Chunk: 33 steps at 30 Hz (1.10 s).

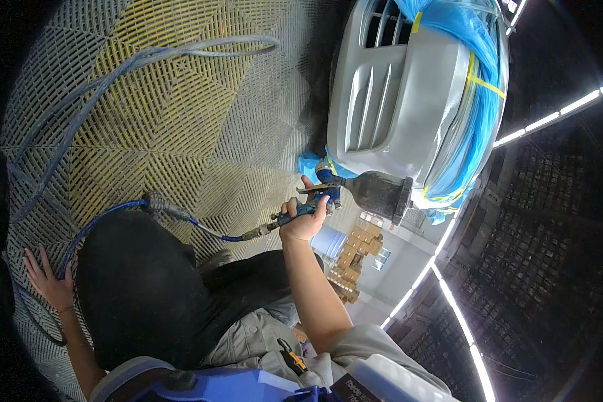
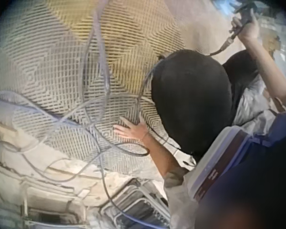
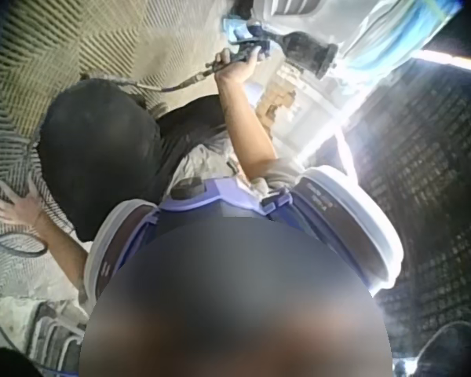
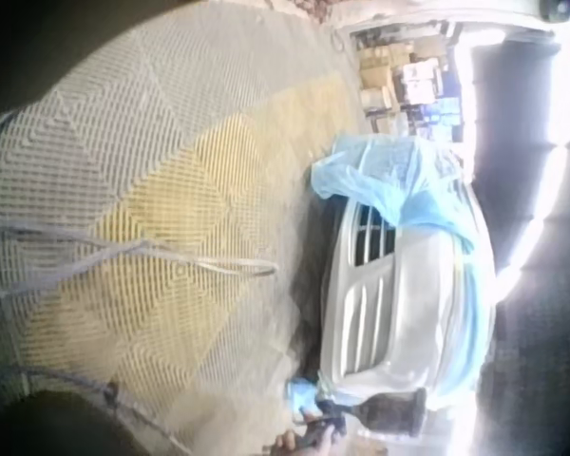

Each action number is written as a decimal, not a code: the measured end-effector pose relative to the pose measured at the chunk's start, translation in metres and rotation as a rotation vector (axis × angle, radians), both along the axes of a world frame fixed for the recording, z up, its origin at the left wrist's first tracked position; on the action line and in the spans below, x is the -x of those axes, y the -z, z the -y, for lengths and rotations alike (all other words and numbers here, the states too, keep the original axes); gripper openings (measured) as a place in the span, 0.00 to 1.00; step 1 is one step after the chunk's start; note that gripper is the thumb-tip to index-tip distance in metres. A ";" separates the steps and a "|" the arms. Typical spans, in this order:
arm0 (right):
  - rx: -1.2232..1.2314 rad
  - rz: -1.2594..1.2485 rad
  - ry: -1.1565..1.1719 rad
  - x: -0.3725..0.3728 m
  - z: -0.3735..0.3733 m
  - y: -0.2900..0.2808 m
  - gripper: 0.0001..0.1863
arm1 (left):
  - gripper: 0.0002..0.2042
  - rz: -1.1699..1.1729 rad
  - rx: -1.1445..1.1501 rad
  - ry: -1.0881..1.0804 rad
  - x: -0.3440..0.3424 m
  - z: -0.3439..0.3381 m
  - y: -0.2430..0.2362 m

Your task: The person uses a spray gun to apply gray paint to a car hood that is masked with blue plastic and yellow tape. The person moves the spray gun in steady horizontal passes across the hood surface, covering the entire area.

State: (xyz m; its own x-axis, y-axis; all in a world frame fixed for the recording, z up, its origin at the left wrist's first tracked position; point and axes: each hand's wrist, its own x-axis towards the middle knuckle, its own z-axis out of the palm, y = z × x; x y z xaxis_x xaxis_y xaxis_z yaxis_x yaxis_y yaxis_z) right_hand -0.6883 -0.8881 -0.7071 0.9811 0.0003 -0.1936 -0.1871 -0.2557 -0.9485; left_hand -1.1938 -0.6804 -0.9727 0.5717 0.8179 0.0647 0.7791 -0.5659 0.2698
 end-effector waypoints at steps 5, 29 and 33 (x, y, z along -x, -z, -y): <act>-0.035 -0.030 0.018 0.002 0.007 -0.001 0.29 | 0.39 -0.042 -0.010 0.018 0.014 0.003 0.010; -0.526 -0.141 -0.014 -0.042 0.135 0.030 0.37 | 0.17 -0.215 -0.105 0.231 -0.072 -0.053 -0.020; -0.578 -0.046 -0.032 -0.068 0.158 0.042 0.39 | 0.14 -0.182 0.319 0.286 -0.168 -0.097 -0.059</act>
